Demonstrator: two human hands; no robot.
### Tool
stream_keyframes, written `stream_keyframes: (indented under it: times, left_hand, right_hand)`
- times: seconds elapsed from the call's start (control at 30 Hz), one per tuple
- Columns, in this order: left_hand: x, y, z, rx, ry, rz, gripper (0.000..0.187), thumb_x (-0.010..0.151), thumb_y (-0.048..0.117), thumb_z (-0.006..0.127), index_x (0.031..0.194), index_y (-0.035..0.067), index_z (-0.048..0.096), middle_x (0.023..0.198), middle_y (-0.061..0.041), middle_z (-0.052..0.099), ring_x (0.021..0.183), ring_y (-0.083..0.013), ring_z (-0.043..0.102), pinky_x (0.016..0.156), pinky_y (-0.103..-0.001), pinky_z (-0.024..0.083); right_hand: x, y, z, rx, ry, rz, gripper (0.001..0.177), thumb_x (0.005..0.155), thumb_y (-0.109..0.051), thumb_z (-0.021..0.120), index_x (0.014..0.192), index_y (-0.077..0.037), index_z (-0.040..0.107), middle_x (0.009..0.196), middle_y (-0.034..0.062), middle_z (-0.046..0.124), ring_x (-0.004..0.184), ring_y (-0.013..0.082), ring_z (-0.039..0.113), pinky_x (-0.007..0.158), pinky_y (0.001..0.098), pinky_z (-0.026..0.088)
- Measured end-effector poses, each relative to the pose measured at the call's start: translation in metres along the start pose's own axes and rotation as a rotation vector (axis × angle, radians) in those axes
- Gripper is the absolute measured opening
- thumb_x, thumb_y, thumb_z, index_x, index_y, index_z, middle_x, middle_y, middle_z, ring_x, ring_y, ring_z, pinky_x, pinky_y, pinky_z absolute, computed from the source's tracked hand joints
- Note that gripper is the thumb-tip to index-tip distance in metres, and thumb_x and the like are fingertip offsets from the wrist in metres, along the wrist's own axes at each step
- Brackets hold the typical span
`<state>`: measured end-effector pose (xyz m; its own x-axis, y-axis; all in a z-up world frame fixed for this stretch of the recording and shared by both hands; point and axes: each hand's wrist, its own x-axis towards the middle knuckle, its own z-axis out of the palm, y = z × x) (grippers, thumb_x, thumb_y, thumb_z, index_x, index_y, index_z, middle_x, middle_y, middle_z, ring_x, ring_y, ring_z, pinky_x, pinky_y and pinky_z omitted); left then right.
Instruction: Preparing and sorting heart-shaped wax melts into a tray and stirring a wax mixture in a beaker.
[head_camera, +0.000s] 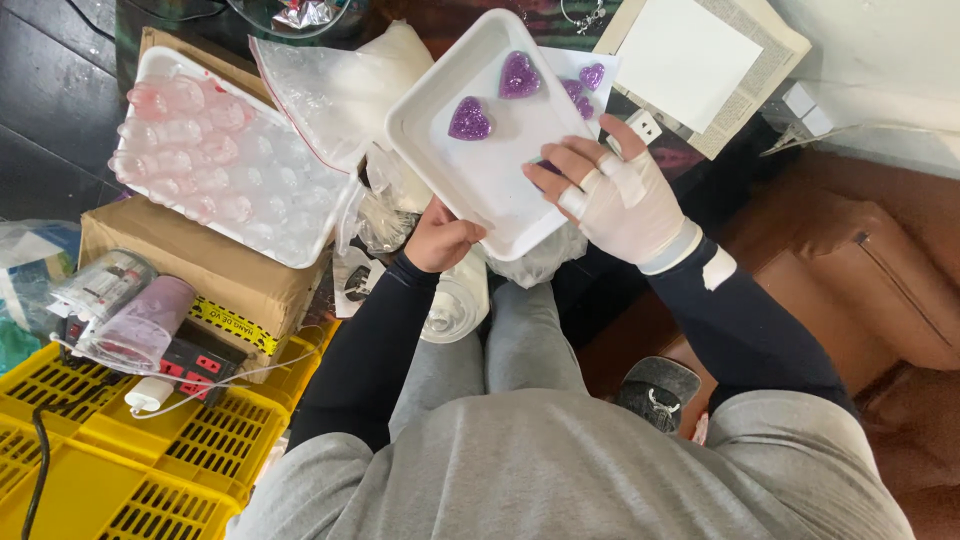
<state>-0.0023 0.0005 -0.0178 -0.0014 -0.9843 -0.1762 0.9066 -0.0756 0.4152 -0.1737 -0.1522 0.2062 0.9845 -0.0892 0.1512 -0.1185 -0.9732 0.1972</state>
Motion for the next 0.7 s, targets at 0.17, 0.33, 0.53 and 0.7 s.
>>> stream_keyframes:
  times: [0.17, 0.33, 0.53, 0.7]
  left_hand:
    - [0.004, -0.002, 0.005, 0.014, 0.014, 0.007, 0.085, 0.077, -0.020, 0.052, 0.155, 0.010, 0.034, 0.135, -0.010, 0.059, 0.121, -0.0228, 0.063, 0.092, -0.034, 0.056]
    - [0.008, -0.013, -0.010, 0.018, -0.026, 0.043, 0.085, 0.081, -0.021, 0.054, 0.158, 0.008, 0.035, 0.136, -0.012, 0.059, 0.120, -0.0238, 0.062, 0.090, -0.034, 0.053]
    - [0.016, -0.002, 0.005, 0.026, 0.015, 0.013, 0.076, 0.079, -0.019, 0.052, 0.150, 0.006, 0.039, 0.134, -0.012, 0.060, 0.122, -0.0258, 0.064, 0.098, -0.038, 0.056]
    - [0.020, -0.023, -0.028, 0.061, -0.026, 0.053, 0.076, 0.087, -0.022, 0.054, 0.157, 0.003, 0.042, 0.134, -0.015, 0.060, 0.115, -0.0257, 0.062, 0.087, -0.036, 0.052]
  right_hand:
    - [-0.003, 0.002, -0.001, -0.082, -0.058, -0.022, 0.046, 0.093, -0.017, 0.067, 0.138, -0.020, 0.067, 0.128, 0.0022, 0.062, 0.105, 0.0149, 0.062, 0.111, 0.0433, 0.041]
    - [-0.003, 0.003, 0.002, -0.078, -0.050, -0.067, 0.046, 0.091, -0.017, 0.065, 0.138, -0.018, 0.066, 0.131, 0.0037, 0.061, 0.100, 0.0177, 0.060, 0.104, 0.0397, 0.045]
    - [-0.007, 0.009, 0.019, -0.007, 0.016, -0.069, 0.059, 0.095, -0.016, 0.066, 0.152, -0.018, 0.053, 0.139, 0.0080, 0.056, 0.108, 0.0220, 0.059, 0.102, 0.0403, 0.047]
    - [-0.010, 0.012, 0.030, -0.020, 0.036, -0.053, 0.062, 0.097, -0.013, 0.068, 0.156, -0.017, 0.049, 0.136, 0.0072, 0.055, 0.106, 0.0195, 0.058, 0.104, 0.0399, 0.050]
